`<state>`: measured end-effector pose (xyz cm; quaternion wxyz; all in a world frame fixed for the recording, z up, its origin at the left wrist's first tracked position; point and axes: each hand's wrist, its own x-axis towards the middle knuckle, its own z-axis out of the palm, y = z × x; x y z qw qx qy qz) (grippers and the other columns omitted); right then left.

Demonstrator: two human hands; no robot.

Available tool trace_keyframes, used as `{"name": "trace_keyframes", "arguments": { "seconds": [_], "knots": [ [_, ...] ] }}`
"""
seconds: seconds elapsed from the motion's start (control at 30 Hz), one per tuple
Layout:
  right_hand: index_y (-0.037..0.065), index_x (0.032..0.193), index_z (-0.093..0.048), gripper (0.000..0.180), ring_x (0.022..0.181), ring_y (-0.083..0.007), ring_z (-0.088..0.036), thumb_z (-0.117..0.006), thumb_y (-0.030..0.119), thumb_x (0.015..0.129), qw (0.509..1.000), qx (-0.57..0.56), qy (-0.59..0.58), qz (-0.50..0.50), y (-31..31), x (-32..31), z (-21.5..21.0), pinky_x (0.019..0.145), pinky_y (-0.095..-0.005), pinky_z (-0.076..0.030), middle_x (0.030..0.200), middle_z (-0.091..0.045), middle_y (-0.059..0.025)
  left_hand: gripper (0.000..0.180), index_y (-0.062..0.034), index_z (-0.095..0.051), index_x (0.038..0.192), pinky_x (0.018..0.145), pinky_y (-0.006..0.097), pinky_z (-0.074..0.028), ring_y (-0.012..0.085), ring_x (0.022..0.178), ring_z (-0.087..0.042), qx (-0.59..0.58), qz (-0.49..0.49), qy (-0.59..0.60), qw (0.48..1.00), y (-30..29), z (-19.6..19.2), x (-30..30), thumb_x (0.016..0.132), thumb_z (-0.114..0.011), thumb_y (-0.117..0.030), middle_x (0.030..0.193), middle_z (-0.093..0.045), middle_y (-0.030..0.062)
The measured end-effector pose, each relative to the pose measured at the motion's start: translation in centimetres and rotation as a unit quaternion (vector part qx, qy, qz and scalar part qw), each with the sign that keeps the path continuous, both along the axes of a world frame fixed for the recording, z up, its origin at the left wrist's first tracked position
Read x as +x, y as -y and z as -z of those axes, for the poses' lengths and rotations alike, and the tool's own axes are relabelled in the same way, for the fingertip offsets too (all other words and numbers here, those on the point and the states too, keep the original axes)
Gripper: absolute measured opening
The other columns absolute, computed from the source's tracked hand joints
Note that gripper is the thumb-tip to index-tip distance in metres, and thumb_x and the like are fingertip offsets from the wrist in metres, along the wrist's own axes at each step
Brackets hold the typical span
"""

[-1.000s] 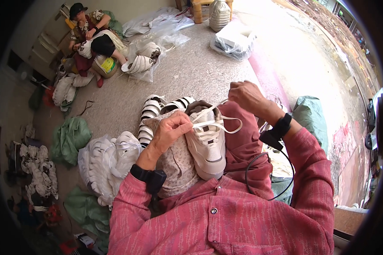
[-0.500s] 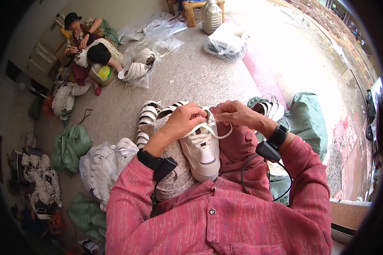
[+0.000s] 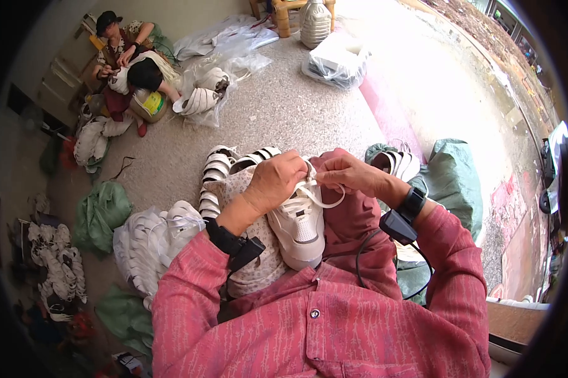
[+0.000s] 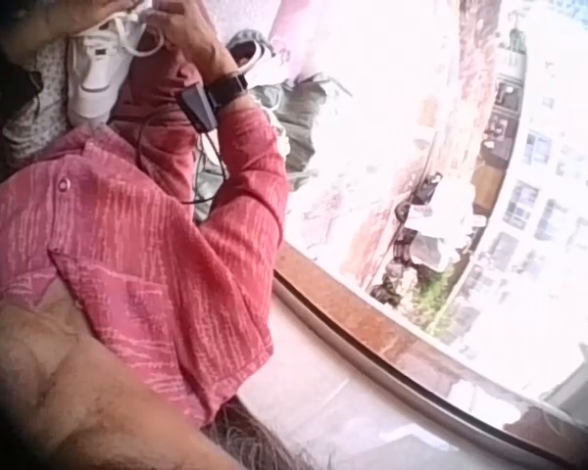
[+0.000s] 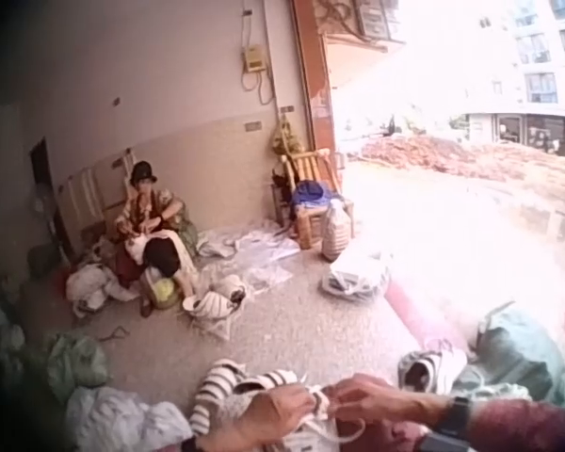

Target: Lacing several pairs of white shoes by hand.

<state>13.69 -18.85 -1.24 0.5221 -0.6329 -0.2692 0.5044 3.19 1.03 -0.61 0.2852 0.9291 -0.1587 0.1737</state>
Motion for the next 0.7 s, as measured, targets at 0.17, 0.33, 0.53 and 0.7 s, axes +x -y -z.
{"name": "trace_keyframes", "arguments": {
  "seconds": [0.17,0.33,0.53,0.7],
  "knots": [
    [0.009,0.079,-0.058,0.023,0.049,-0.0029,-0.037,-0.056,0.024,0.095,0.992,-0.012,-0.123,0.011,-0.6,0.2,0.0,0.041,-0.0193,-0.023,0.067,-0.046,0.0049,0.004,-0.0044,-0.057,0.078,0.063,0.041,-0.047,0.0314,0.073,-0.06,0.13,-0.008,0.061,0.99,-2.3,-1.4,-1.2,0.08,-0.057,-0.007,0.079,-0.056,0.0107],
    [0.005,0.089,-0.062,0.018,0.053,-0.007,-0.044,-0.055,0.02,0.095,0.956,0.096,-0.27,0.056,-1.0,-0.5,-0.4,0.043,-0.0203,-0.028,0.074,-0.055,0.0013,0.004,-0.0066,-0.057,0.077,0.063,0.042,-0.047,0.0317,0.072,-0.061,0.183,-0.098,0.043,0.977,-7.8,-2.8,-4.4,0.079,-0.057,-0.01,0.08,-0.056,0.0102],
    [0.004,0.102,-0.066,0.016,0.067,-0.0037,-0.051,-0.059,0.016,0.095,0.972,0.05,0.208,0.1,-1.0,0.0,-1.9,0.058,-0.0212,-0.044,0.081,-0.06,0.0007,0.007,-0.0091,-0.06,0.083,0.066,0.045,-0.048,0.0342,0.078,-0.062,0.128,-0.282,-0.029,0.95,-12.0,-2.8,-6.8,0.085,-0.061,-0.016,0.086,-0.059,0.0085],
    [0.006,0.102,-0.067,0.013,0.076,-0.0134,-0.06,-0.062,0.009,0.09,0.912,0.086,0.401,-0.004,-1.0,0.4,-1.8,0.067,-0.0273,-0.048,0.09,-0.063,-0.004,0.01,-0.0087,-0.062,0.093,0.073,0.041,-0.049,0.0318,0.085,-0.062,0.075,-0.251,-0.094,0.96,-10.2,-1.4,-6.7,0.083,-0.061,-0.012,0.093,-0.062,0.0096]
  ]
}}
